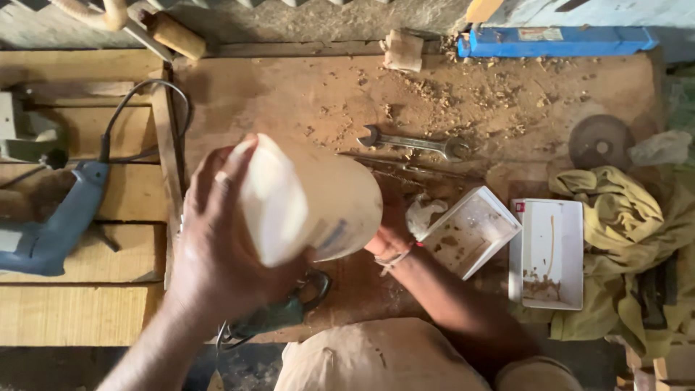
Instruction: The person applies glue from a bottle to a wooden surface and then manipulates small metal components to assemble the chuck of a hand drill. They then use their fingers to tighten parts on the drill before moving toward a larger woodworking machine.
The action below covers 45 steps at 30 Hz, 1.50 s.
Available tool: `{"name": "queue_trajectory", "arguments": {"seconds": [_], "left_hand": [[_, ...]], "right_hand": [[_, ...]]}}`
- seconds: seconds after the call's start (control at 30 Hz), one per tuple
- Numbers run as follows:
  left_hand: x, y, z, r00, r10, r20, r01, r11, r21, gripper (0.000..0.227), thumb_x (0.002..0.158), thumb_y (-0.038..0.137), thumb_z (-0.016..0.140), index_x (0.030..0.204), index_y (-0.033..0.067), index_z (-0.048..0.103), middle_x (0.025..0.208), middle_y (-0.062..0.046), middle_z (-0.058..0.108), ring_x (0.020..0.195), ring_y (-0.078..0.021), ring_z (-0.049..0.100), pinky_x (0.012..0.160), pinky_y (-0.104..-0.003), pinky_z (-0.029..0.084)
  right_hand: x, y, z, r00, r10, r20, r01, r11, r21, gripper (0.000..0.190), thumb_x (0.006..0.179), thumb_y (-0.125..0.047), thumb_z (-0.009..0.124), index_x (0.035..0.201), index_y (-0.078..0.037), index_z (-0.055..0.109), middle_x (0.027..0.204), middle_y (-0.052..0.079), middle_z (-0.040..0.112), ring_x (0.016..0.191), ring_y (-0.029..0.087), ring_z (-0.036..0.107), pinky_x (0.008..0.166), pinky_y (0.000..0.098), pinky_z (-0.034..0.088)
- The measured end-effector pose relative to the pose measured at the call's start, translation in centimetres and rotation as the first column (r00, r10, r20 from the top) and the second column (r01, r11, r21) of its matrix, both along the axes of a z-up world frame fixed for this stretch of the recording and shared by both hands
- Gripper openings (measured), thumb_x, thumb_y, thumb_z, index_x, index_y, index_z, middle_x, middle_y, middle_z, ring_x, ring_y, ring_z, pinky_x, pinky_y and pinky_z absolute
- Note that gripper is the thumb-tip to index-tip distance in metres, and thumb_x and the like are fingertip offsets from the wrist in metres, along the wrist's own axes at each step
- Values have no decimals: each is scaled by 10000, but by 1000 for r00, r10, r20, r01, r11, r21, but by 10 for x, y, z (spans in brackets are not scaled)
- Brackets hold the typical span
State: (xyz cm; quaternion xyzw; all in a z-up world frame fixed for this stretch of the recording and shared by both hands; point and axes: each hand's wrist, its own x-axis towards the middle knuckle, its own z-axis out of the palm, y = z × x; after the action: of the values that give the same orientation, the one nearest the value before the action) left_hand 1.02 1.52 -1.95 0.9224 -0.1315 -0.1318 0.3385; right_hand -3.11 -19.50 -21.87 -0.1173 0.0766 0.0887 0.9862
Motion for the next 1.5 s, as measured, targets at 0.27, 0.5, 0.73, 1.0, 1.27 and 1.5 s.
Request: {"name": "queue_trajectory", "arguments": {"seconds": [0.27,0.5,0.73,1.0,1.27,1.5], "left_hand": [[53,52,-95,874,90,-478,-386,725,-570,1112,697,203,885,1622,59,286,1556,-221,519,1457,-328,500,1178,-447,423],[79,82,-151,777,89,-624,-492,704,-512,971,681,233,843,1555,75,450,1458,-138,610,1381,-300,534,1126,-441,401],[104,93,-174,657,139,-741,-547,764,-341,918,736,244,796,1594,204,475,1428,-82,635,1318,-275,525,913,-570,389],[125,106,-179,621,116,-775,-588,723,-363,725,733,255,758,1416,106,566,1230,-89,680,1121,-252,645,933,-465,525],[131,110,-168,725,214,-655,-441,874,-202,736,757,292,773,1446,132,570,1278,-36,685,1209,-224,604,996,-399,486],[131,117,-176,770,-59,-636,-369,771,-519,810,736,276,743,1495,85,533,1271,-66,655,1185,-220,592,951,-378,499]], "right_hand": [[-20,-63,-52,938,177,-298,-281,892,-354,197,960,-78,732,1135,5,695,1067,94,717,966,206,704,872,415,606],[-23,-74,-56,914,42,-403,-303,731,-611,161,927,-114,728,1052,-20,691,948,37,679,825,149,677,729,351,650],[-25,-108,-29,935,16,-355,-346,269,-899,216,948,-78,680,1127,43,693,902,124,740,700,184,734,615,316,628],[-25,-155,1,974,-54,-219,-214,88,-973,166,966,-47,683,1087,66,693,860,114,727,725,159,726,645,293,621],[17,-160,4,961,225,-159,-37,-466,-884,214,937,-119,749,1136,-38,745,881,70,739,785,171,663,695,301,522],[25,-145,14,951,248,-184,17,-637,-771,176,894,-163,773,1042,-66,774,926,151,746,860,306,730,741,388,554]]}}
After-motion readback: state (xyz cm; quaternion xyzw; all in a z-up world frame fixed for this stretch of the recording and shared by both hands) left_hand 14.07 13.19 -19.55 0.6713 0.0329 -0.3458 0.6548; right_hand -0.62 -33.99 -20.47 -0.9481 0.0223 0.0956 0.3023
